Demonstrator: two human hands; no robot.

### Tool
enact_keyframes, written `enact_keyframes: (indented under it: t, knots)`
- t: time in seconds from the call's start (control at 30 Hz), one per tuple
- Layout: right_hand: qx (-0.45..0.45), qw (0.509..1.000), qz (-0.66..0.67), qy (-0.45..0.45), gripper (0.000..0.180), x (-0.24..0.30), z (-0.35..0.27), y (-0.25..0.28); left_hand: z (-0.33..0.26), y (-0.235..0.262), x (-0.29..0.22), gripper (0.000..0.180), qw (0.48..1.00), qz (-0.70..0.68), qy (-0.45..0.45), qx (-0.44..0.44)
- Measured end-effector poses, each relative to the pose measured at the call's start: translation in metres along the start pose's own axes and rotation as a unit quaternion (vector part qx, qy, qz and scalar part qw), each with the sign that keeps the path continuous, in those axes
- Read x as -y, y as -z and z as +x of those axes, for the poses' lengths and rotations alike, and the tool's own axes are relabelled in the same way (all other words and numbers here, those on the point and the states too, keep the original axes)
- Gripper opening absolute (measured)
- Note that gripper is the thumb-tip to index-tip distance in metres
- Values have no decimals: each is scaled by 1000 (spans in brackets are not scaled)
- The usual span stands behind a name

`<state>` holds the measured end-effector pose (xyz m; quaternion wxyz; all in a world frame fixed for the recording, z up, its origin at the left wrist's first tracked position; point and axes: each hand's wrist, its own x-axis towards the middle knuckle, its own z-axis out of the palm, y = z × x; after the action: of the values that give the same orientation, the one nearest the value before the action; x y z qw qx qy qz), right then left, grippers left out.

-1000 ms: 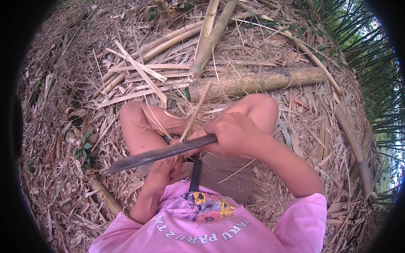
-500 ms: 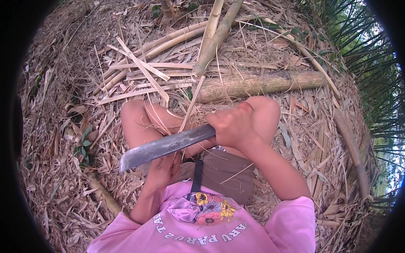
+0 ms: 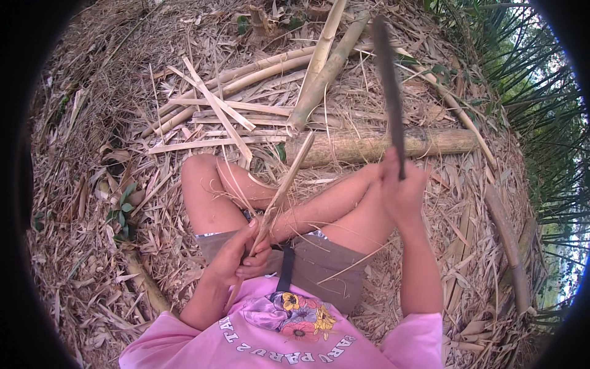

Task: The person scrapes a thin strip of bamboo with a machete and peels fibers from it while sitting on the ground.

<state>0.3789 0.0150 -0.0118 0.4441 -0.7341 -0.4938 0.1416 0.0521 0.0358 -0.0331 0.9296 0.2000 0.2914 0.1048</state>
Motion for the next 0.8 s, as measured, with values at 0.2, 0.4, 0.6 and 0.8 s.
enact_keyframes:
  t: [0.2, 0.4, 0.6, 0.8]
  knots:
    - [251, 931, 231, -133, 43, 51, -43, -8, -3, -11, 1, 46, 985, 167, -46, 4]
    - [318, 874, 321, -179, 43, 52, -56, -18, -6, -6, 2, 47, 969, 232, -83, 10]
    - [352, 894, 205, -187, 47, 65, -56, -17, -5, 1, 10, 42, 935, 325, -132, -61]
    - [289, 924, 186, -171, 40, 80, -58, -12, -8, 2, 19, 30, 880, 419, -178, -138]
